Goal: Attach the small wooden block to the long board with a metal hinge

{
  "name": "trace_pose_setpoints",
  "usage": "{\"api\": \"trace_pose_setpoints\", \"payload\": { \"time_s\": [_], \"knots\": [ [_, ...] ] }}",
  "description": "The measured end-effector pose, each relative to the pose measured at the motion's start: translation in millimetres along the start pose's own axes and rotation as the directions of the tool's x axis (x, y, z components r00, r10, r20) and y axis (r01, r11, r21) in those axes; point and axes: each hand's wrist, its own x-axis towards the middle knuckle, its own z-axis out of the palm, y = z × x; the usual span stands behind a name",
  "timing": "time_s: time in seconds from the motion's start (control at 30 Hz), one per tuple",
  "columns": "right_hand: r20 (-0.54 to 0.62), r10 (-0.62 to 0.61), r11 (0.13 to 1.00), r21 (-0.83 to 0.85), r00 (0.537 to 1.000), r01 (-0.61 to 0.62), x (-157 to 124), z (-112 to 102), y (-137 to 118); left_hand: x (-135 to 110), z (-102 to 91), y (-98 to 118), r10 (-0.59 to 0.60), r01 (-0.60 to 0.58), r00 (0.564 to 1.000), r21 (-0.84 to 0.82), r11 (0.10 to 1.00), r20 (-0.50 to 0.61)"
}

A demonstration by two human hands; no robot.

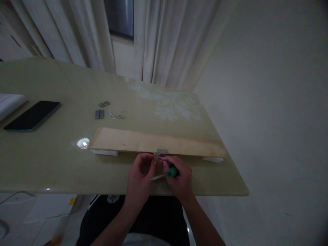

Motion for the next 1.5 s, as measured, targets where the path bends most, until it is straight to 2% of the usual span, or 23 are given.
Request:
{"api": "trace_pose_setpoints", "payload": {
  "time_s": [0.13,0.27,0.43,0.57,0.8,1.23,1.37,1.5],
  "knots": [
    [0.008,-0.037,0.998,-0.044,0.999,0.037,0.7,1.7,-3.3,2.1,-1.1,-5.9,-0.027,0.028,0.999,-0.038,0.999,0.017],
    [0.070,-0.027,0.994,-0.101,0.997,0.034,8.9,-3.1,-11.2,3.5,-1.9,-3.0,-0.033,0.033,0.999,-0.036,0.999,0.001],
    [0.156,0.054,0.992,-0.119,0.986,-0.036,20.5,-14.6,-20.7,2.9,-1.3,8.2,-0.029,0.029,1.000,0.020,0.999,-0.008],
    [0.239,0.119,0.987,-0.134,0.964,-0.089,27.7,-22.8,-25.9,2.7,-0.6,9.8,-0.058,0.057,0.998,-0.033,0.998,-0.015],
    [0.289,0.295,0.953,-0.029,0.911,-0.300,40.5,-28.7,-22.9,3.2,1.1,2.8,-0.058,0.061,0.998,-0.084,0.995,0.028],
    [0.317,0.391,0.916,-0.047,0.864,-0.398,42.3,-28.4,-20.2,2.7,4.2,3.6,-0.054,0.055,0.998,-0.072,0.996,0.020],
    [0.291,0.349,0.934,-0.023,0.891,-0.358,40.6,-27.8,-17.9,3.0,2.0,3.3,-0.043,0.044,0.999,-0.030,0.999,0.025],
    [0.220,0.351,0.932,0.010,0.910,-0.362,37.4,-33.7,-19.9,-3.6,-20.1,8.1,-0.046,0.048,0.999,0.106,0.993,-0.020]
  ]
}}
